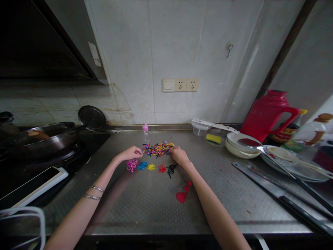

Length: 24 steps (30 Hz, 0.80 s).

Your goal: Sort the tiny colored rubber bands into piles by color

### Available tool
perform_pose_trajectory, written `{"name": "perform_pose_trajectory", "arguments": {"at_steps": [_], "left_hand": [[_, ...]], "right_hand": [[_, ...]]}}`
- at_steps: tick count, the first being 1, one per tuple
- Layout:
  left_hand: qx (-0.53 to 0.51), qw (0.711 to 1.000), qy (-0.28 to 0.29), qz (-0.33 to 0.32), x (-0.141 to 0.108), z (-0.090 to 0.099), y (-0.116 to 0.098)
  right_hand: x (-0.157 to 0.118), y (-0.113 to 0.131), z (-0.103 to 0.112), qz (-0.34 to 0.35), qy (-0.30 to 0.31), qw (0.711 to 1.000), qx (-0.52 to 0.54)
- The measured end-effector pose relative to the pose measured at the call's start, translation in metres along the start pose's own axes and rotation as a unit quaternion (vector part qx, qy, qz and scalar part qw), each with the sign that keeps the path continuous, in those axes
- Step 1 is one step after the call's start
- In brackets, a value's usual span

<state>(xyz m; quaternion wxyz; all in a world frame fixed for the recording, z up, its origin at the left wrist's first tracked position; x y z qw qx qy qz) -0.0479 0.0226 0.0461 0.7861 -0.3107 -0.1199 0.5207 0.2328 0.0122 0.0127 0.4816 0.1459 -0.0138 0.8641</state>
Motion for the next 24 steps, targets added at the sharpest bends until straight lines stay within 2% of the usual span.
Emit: {"name": "perform_pose_trajectory", "arguments": {"at_steps": [6,16,21,24], "left_hand": [[-0.023,0.999,-0.024,-0.014,0.004,-0.002,0.004],[-0.045,0.998,-0.048,0.000,0.004,-0.002,0.006],[-0.036,0.997,-0.066,0.015,0.007,-0.003,0.011],[-0.033,0.997,-0.073,0.013,0.009,-0.005,0.016]], "right_hand": [[-0.001,0.000,0.001,0.005,-0.014,1.000,-0.013],[-0.002,0.000,0.012,-0.060,-0.003,0.998,0.033],[0.003,0.006,0.010,-0.031,-0.055,0.996,0.069],[0.007,0.016,0.008,0.000,-0.065,0.993,0.097]]}}
Point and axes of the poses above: each hand's wrist, its own x-axis towards the middle knuckle, its own z-axis out of the back of the hand, y = z × x, the point moved 2 cm from there along x, towards the middle knuckle, and after that the axes turned 9 degrees about z, right-handed, at the moved point
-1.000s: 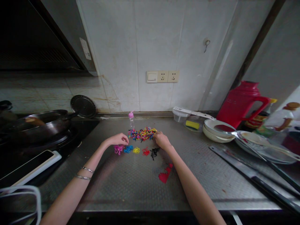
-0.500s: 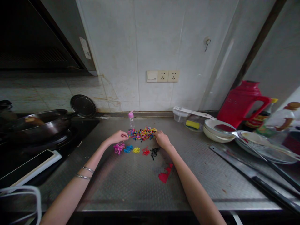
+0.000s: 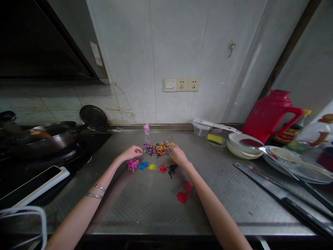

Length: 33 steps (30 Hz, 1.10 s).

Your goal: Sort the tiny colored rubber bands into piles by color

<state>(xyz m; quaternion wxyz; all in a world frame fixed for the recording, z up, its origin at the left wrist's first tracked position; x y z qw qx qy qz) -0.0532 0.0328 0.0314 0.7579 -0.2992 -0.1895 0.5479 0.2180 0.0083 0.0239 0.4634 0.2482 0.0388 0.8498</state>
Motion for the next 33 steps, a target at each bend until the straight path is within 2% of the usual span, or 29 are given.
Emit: {"name": "perform_pose_trajectory", "arguments": {"at_steps": [8,13,18,24,33], "left_hand": [[0.060,0.997,-0.041,-0.012,0.001,-0.017,-0.008],[0.101,0.993,-0.054,0.010,-0.002,-0.023,-0.015],[0.140,0.987,-0.066,0.036,-0.005,-0.026,-0.019],[0.166,0.983,-0.076,0.034,-0.005,-0.031,-0.020],[0.180,0.976,-0.109,0.059,0.002,-0.034,-0.028]], "right_hand": [[-0.001,0.047,-0.015,0.116,0.025,0.991,0.058],[-0.004,0.065,-0.022,0.144,0.048,0.986,0.067],[-0.005,0.070,-0.023,0.155,0.049,0.984,0.072],[-0.006,0.075,-0.019,0.183,0.042,0.978,0.090],[0.000,0.058,-0.005,0.153,0.003,0.984,0.090]]}}
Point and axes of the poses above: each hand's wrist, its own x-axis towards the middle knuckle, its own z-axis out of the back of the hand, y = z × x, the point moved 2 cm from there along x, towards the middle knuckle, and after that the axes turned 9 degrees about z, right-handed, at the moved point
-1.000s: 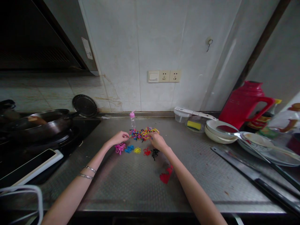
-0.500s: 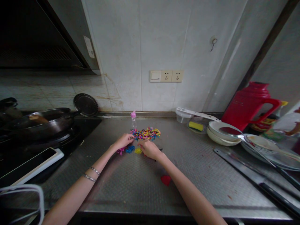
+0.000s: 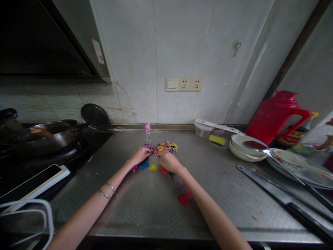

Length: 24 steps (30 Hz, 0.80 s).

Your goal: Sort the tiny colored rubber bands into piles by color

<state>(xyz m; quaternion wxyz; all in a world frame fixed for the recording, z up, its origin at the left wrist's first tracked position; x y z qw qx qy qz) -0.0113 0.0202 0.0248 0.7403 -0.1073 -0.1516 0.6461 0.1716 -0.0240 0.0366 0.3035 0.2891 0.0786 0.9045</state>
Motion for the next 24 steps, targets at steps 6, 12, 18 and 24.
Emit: {"name": "perform_pose_trajectory", "arguments": {"at_steps": [6,12,18,24], "left_hand": [[-0.026,1.000,-0.016,-0.003,0.002,-0.002,-0.001],[-0.084,0.996,-0.018,-0.007,0.001,0.003,0.003],[-0.143,0.989,-0.018,-0.039,0.007,0.007,0.011],[-0.229,0.971,0.024,-0.066,0.005,0.009,0.005]], "right_hand": [[-0.002,-0.010,0.004,-0.027,-0.013,1.000,0.005],[-0.004,-0.019,0.007,-0.041,-0.019,0.999,0.012],[-0.005,-0.030,0.004,-0.063,-0.020,0.998,0.003],[-0.003,-0.025,0.000,-0.050,-0.046,0.996,0.057]]}}
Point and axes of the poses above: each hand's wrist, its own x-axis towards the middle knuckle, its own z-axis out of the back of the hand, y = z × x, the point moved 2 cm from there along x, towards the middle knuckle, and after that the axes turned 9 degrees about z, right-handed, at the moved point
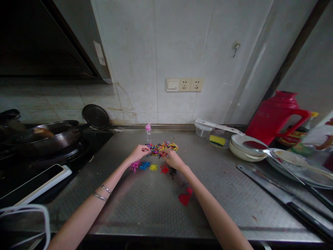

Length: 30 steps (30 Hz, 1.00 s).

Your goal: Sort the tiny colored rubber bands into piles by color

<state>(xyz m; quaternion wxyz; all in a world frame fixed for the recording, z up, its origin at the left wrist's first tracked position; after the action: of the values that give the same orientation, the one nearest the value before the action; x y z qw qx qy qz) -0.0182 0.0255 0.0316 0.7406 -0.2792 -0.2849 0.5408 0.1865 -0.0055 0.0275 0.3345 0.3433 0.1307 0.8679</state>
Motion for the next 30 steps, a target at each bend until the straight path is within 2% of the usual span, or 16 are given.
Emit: {"name": "perform_pose_trajectory", "arguments": {"at_steps": [8,17,20,24,27,30], "left_hand": [[-0.064,0.997,0.037,-0.007,-0.004,-0.020,-0.015],[-0.045,0.997,0.058,-0.017,-0.010,-0.031,-0.022],[-0.019,0.996,0.083,-0.013,-0.008,-0.027,-0.018],[0.033,0.985,0.167,-0.017,-0.007,-0.009,-0.005],[0.072,0.979,0.190,0.011,-0.008,0.005,0.004],[0.085,0.974,0.207,0.022,-0.010,0.010,0.007]], "right_hand": [[0.004,0.009,-0.005,-0.011,-0.043,0.992,0.116],[0.006,0.013,0.006,0.000,-0.059,0.994,0.097],[0.005,0.012,0.004,0.008,-0.054,0.995,0.085],[0.004,0.006,0.006,0.013,-0.043,0.997,0.056],[0.001,0.001,0.006,0.003,-0.004,1.000,0.018],[-0.002,0.005,0.002,-0.023,0.042,0.998,-0.045]]}}
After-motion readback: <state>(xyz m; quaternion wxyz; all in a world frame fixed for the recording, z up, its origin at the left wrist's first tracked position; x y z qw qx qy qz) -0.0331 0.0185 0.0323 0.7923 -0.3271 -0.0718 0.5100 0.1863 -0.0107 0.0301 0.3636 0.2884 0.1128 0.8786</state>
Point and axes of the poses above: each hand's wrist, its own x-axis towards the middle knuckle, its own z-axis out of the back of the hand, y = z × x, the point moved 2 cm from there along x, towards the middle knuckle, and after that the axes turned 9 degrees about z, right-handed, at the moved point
